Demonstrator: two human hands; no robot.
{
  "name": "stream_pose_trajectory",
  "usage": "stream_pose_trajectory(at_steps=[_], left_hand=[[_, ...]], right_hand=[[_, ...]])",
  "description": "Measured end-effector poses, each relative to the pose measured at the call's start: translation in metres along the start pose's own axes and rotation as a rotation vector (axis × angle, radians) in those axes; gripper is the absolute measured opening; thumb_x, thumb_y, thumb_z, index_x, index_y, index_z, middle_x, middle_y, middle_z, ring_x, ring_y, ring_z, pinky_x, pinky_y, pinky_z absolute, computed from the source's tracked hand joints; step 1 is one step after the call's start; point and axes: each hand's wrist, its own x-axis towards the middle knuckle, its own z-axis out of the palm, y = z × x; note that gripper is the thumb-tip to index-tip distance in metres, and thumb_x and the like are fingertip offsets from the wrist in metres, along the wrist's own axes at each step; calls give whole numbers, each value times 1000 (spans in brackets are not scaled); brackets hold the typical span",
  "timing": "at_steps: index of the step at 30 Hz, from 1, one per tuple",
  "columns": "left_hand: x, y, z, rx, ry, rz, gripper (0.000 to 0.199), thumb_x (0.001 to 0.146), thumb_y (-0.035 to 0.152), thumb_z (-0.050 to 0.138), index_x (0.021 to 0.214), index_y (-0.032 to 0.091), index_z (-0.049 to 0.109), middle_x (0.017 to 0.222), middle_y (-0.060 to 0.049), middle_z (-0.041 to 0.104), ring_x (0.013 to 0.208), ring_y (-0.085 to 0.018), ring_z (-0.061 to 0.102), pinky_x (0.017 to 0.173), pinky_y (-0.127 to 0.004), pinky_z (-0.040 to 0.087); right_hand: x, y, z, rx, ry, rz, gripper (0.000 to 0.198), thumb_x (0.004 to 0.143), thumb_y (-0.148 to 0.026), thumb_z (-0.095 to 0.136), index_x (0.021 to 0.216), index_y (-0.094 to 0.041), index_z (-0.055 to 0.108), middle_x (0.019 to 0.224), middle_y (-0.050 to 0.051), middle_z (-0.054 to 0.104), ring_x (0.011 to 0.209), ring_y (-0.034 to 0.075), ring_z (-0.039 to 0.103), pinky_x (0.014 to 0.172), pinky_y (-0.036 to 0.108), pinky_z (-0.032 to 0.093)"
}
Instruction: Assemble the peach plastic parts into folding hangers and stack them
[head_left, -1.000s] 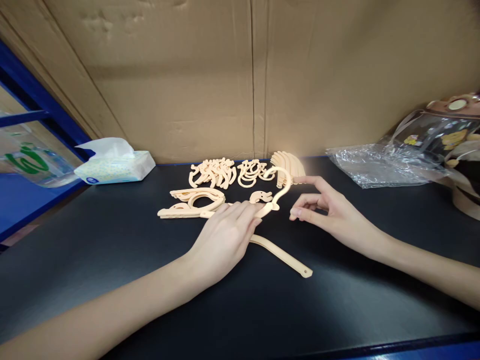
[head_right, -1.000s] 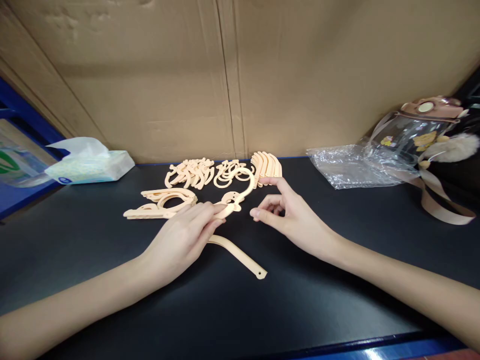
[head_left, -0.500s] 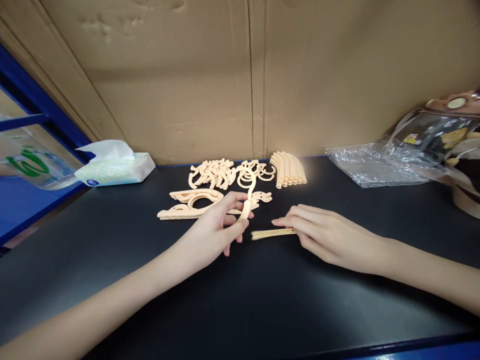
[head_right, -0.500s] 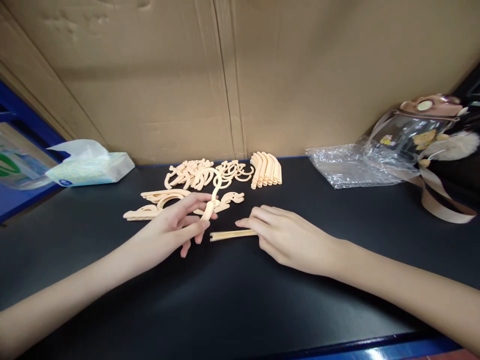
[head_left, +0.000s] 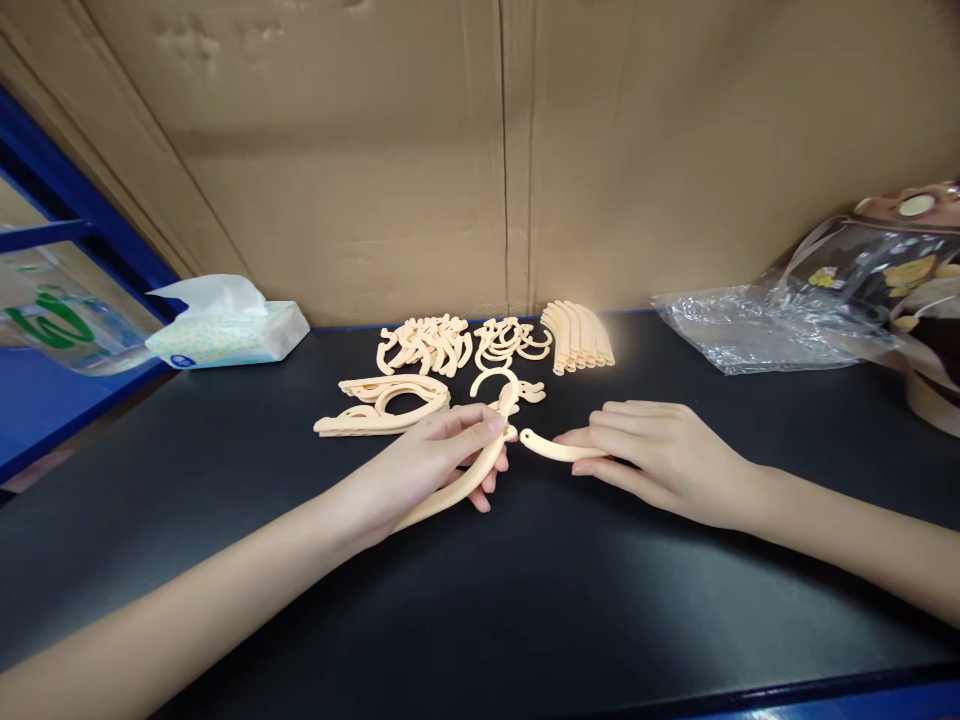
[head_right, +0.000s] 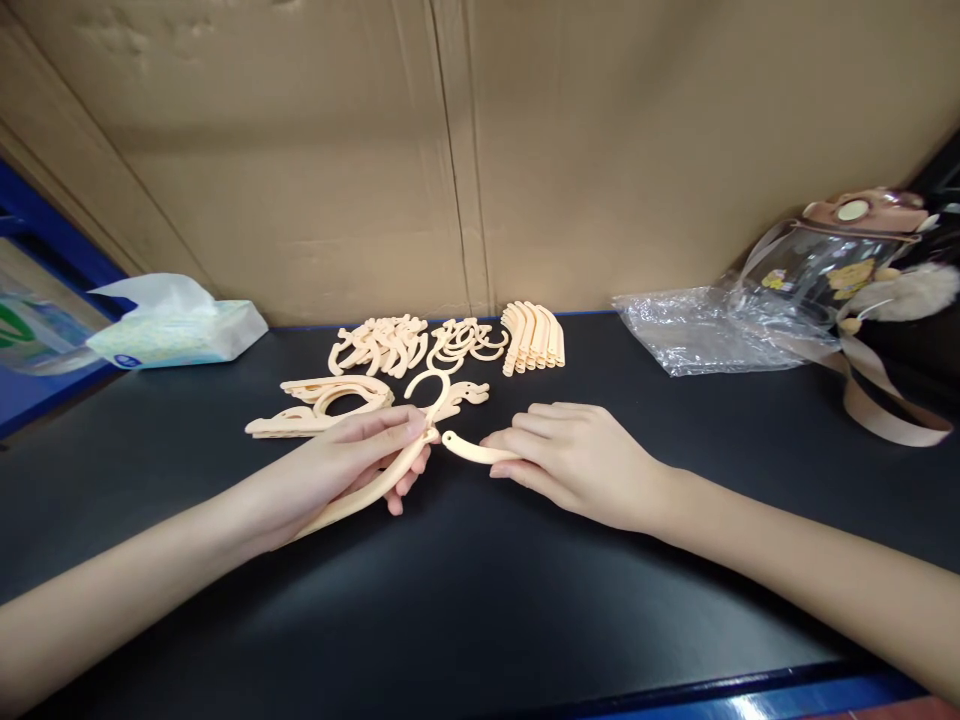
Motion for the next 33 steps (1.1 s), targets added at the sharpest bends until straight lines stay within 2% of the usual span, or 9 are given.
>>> stream_pose_trajectory(at_steps=[4, 7, 9, 13, 16, 20, 27, 33], left_hand=[[-1, 0, 0, -37, 19, -28, 18, 88, 34, 64, 90, 17, 64, 75, 2, 56, 60, -8, 59, 54, -19, 54], [-1, 2, 1, -53, 46, -48, 16, 87, 31, 66, 96, 17, 66, 84, 0, 60, 59, -9, 61, 50, -19, 54], [-1, 3, 1, -52, 27, -61, 16, 87, 30, 65, 95, 17, 67, 84, -1, 61, 58, -8, 61, 49, -18, 54], [-1, 2, -1, -59, -54, -70, 16, 88, 32, 64, 94, 17, 67, 70, 2, 59, 56, -7, 59, 54, -18, 56], [-1, 1, -2, -54, -87, -64, 16, 88, 32, 65, 97, 18, 68, 72, 2, 60, 58, -7, 61, 56, -19, 57], [-1, 0, -1, -33, -87, -54, 17, 87, 31, 66, 95, 16, 68, 80, 1, 61, 65, -9, 63, 56, -20, 57], [0, 2, 2, 85, -89, 8, 21, 85, 34, 66, 88, 14, 66, 76, 1, 60, 65, -9, 60, 57, -20, 55], [1, 1, 1, 108, -73, 19, 18, 85, 31, 65, 85, 13, 62, 70, 2, 61, 64, -9, 60, 60, -19, 50]], right_hand=[[1, -3, -1, -92, 25, -63, 30, 100, -32, 41, 108, -17, 66, 77, 2, 66, 68, 14, 58, 64, 26, 44], [1, -4, -2, -131, 27, -69, 30, 100, -30, 40, 110, -17, 66, 79, 2, 66, 68, 14, 59, 63, 26, 45], [0, -4, -2, -149, 30, -71, 30, 100, -29, 41, 109, -17, 66, 80, 2, 67, 69, 14, 59, 63, 26, 45], [0, -4, -2, -177, 35, -73, 28, 99, -27, 42, 106, -17, 67, 80, 3, 67, 70, 15, 60, 62, 27, 44], [0, -4, 0, -190, 43, -83, 27, 99, -27, 42, 106, -18, 67, 78, 2, 65, 69, 14, 59, 62, 26, 43], [0, -4, 1, -207, 89, -116, 25, 99, -26, 44, 103, -19, 67, 76, 0, 64, 66, 13, 55, 60, 26, 40], [0, -5, 2, -233, 115, -169, 23, 99, -27, 44, 101, -17, 66, 74, 0, 63, 62, 13, 52, 57, 28, 37], [-2, -5, 4, -219, 142, -220, 22, 98, -26, 48, 108, -14, 64, 71, -1, 63, 60, 13, 50, 55, 29, 34]])
